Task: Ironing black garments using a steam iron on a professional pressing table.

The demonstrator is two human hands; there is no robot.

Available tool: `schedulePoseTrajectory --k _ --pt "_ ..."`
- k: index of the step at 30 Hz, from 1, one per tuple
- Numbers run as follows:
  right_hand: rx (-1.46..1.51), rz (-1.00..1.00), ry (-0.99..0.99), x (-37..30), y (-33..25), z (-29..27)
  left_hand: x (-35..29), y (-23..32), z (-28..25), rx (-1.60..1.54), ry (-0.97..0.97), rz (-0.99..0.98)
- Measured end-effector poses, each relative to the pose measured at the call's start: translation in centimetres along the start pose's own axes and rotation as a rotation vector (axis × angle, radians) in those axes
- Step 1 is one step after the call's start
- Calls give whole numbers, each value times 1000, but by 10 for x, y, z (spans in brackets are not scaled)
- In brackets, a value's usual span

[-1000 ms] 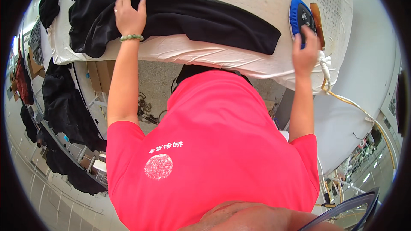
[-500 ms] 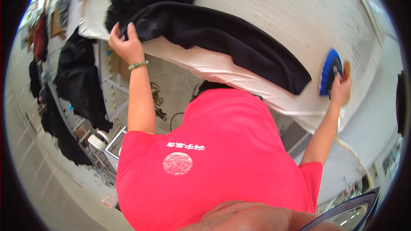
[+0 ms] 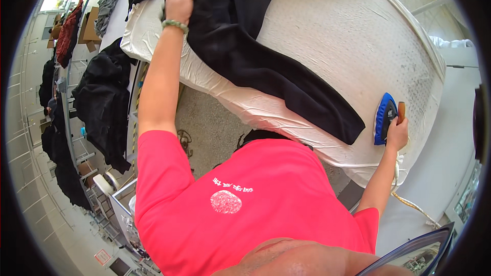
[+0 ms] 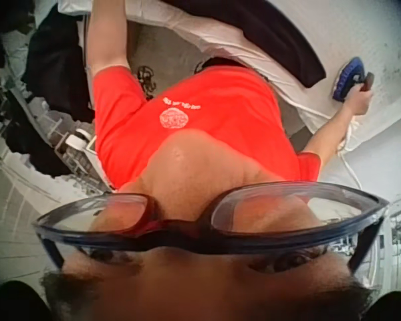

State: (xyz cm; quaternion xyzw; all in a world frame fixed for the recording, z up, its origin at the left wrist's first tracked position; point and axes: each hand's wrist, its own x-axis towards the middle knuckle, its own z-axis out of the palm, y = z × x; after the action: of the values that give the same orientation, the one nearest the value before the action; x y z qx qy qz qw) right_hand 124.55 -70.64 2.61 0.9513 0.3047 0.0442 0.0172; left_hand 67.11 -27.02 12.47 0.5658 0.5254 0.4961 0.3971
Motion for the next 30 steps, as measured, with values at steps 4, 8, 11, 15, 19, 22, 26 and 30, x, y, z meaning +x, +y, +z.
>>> schedulePoseTrajectory --k 4,8,11,15,19,22,26,30 --pt "144 -17 -105 11 -22 -2 -150 198 13 180 -548 296" --pt "370 -380 372 8 -40 -9 -256 161 -107 -75 -323 271" --pt "905 -323 70 -3 -76 -37 -283 158 -182 -206 200 316" --pt "1394 -203 -425 -8 -137 -11 -306 162 -172 579 238 60" --pt "1381 -316 -209 -10 -183 -5 -350 131 -158 799 201 -36" --pt "1134 -476 60 19 -210 10 -377 120 -149 920 287 -92" --pt "462 -597 213 42 -220 36 -395 80 -189 617 315 -91" --pt "145 -749 135 98 -187 50 -361 79 -210 106 426 -382"
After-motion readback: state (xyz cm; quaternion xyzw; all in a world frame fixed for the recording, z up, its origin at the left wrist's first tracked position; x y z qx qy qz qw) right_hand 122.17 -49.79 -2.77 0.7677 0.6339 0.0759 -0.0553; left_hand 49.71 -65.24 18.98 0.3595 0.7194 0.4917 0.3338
